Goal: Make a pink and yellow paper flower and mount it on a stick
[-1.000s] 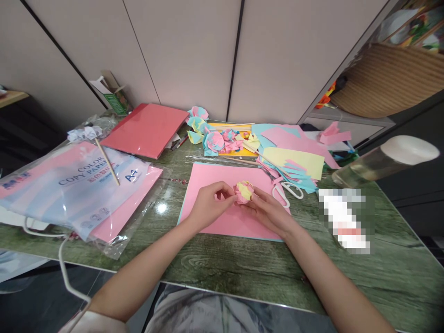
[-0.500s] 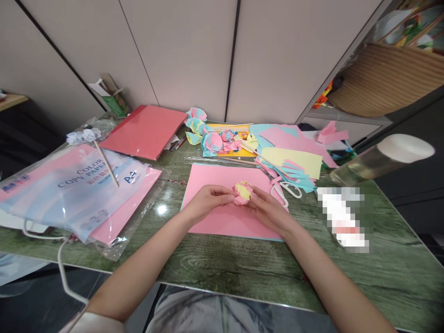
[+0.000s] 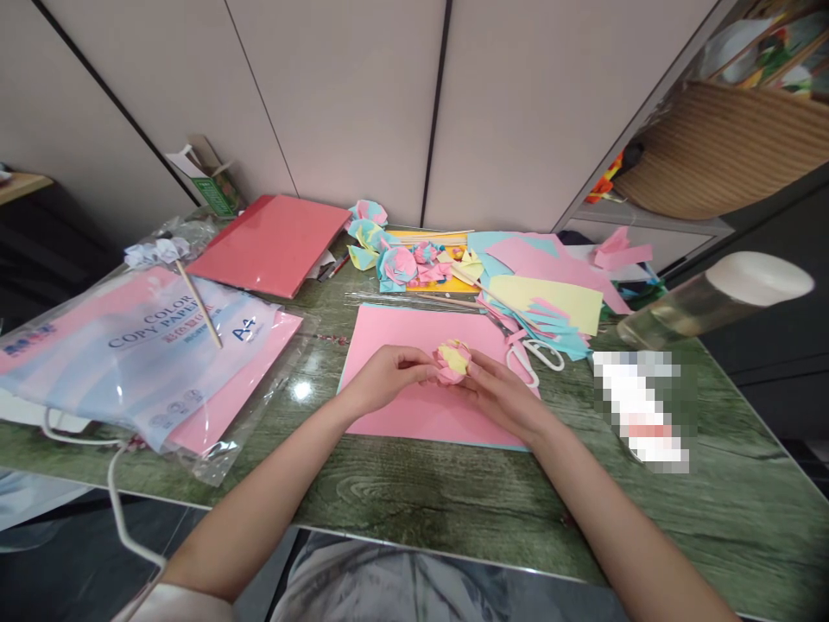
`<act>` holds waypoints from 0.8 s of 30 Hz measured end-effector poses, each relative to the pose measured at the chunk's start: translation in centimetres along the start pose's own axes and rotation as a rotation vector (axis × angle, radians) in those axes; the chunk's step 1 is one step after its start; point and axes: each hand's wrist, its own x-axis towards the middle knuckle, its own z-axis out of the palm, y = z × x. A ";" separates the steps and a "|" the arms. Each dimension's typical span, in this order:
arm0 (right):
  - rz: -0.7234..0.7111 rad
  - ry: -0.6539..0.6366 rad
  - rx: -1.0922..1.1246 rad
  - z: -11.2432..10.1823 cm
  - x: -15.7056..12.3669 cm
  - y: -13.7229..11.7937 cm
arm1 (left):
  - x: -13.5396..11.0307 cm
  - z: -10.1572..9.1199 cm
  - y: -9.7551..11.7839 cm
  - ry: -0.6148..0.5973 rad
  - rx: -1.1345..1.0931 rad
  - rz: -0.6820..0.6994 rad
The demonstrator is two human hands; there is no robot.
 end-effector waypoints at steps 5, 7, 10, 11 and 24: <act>-0.066 0.043 -0.094 1.0 -0.2 0.0 | 0.1 0.9 -0.5 0.063 -0.014 -0.029; -0.138 0.110 -0.199 1.3 -0.2 0.2 | 0.1 1.5 -0.6 0.106 -0.043 -0.049; -0.215 0.173 -0.346 1.5 -0.2 0.5 | 0.0 2.1 -0.6 0.114 -0.081 -0.061; -0.226 0.184 -0.382 1.5 -0.1 0.6 | 0.0 2.2 -0.5 0.106 -0.082 -0.059; -0.220 0.204 -0.515 1.2 0.0 1.0 | 0.1 1.1 -0.6 -0.005 -0.045 -0.112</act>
